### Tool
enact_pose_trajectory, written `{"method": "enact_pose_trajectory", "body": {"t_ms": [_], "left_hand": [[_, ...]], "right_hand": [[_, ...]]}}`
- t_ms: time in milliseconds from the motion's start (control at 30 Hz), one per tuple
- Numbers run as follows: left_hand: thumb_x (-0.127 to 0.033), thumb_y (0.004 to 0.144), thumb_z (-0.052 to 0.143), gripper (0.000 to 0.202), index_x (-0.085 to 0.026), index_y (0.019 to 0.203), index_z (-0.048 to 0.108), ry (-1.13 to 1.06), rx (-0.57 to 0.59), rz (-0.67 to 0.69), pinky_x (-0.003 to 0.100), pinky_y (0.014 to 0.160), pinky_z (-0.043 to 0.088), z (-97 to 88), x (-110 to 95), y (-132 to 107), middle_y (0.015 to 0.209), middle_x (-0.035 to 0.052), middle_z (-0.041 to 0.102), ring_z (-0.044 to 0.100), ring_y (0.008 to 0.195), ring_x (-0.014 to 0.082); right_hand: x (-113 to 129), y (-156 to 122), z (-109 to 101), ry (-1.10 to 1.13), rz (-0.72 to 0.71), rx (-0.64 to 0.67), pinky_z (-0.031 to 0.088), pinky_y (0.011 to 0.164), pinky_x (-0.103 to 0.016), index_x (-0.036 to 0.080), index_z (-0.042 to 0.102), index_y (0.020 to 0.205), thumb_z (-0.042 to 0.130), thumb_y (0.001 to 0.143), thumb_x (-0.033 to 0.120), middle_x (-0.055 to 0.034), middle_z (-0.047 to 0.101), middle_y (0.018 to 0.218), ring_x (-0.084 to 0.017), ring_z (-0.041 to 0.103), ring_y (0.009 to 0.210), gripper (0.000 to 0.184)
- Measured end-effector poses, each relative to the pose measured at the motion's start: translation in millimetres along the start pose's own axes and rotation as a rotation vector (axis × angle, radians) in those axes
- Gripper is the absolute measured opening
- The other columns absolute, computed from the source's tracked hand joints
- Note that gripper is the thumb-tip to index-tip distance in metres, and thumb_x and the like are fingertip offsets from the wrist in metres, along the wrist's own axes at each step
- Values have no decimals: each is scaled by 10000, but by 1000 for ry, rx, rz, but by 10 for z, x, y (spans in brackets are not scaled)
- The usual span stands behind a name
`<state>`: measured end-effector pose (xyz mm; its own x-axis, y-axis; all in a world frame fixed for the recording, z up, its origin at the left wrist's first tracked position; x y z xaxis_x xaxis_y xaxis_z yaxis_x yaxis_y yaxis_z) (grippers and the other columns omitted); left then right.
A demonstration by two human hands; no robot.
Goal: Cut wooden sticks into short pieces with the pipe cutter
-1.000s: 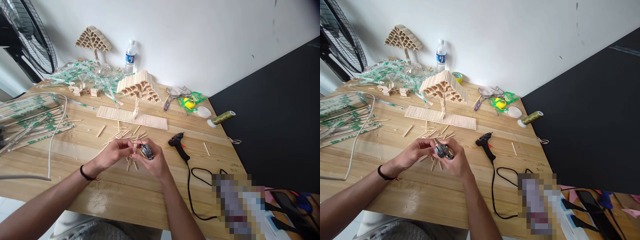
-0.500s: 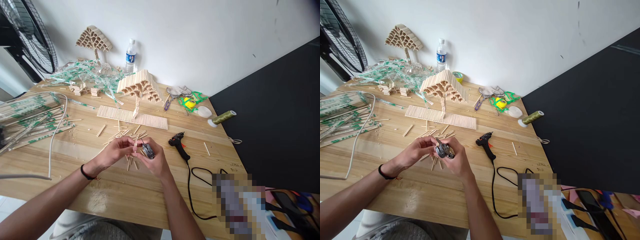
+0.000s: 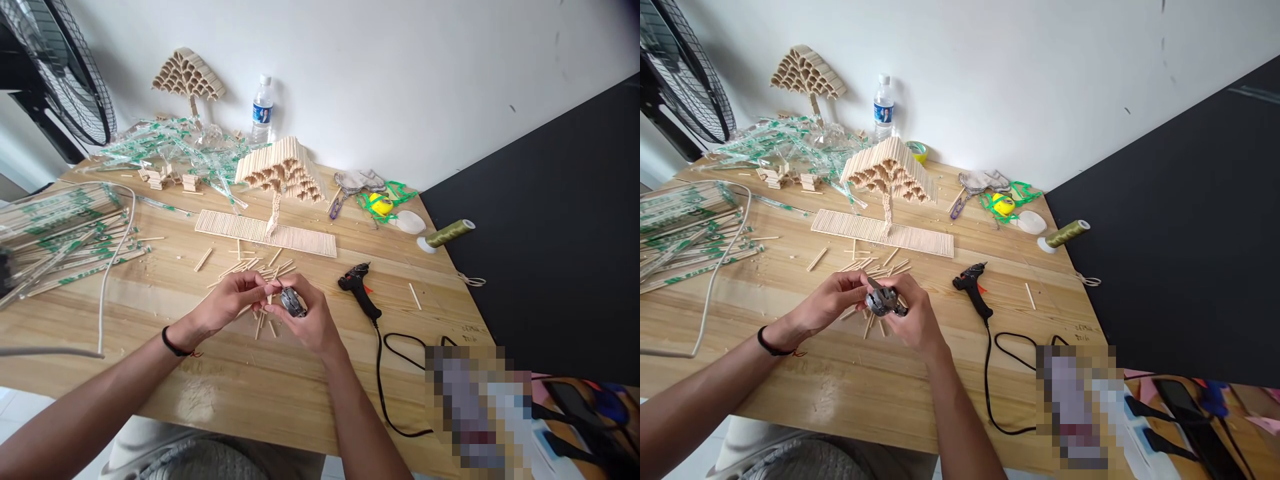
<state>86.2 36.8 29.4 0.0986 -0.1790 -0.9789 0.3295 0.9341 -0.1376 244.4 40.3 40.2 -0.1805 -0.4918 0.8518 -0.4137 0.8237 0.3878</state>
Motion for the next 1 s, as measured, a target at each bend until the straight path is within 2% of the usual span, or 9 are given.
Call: {"method": "enact_pose_trajectory", "body": {"t_ms": [267,700,1000], "left_hand": [[-517,854,812,404,-164,718,670,8,10,-8,250,602,377,-10,14,9,626,-21,601,495,595,118],[-494,823,833,357,-157,794,721,16,32,-28,250,631,396,-17,73,26,719,7,663,506,645,127],[-443,827,825,305,-153,783,742,44,48,-51,244,624,398,-14,73,25,695,0,638,491,632,122]], "right_hand": [[19,8,-17,-10,-3,4,529,859,-344,260,687,1087,757,799,10,-21,757,1043,-228,695,964,388],[-6,3,-5,-19,16,12,536,866,-350,253,686,1080,785,843,116,-33,759,1070,-232,703,971,291],[8,9,-2,-25,21,16,542,890,-371,256,681,1068,776,850,129,-38,763,1079,-240,700,988,270]]}}
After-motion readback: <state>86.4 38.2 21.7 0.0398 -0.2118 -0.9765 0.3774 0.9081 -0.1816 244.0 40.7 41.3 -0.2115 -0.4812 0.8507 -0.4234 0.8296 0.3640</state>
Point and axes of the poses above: each hand's wrist, its own y-axis towards the middle knuckle, its own z-axis out of the palm, x = y × z, the point moved 6 cm from there along y, towards the middle knuckle
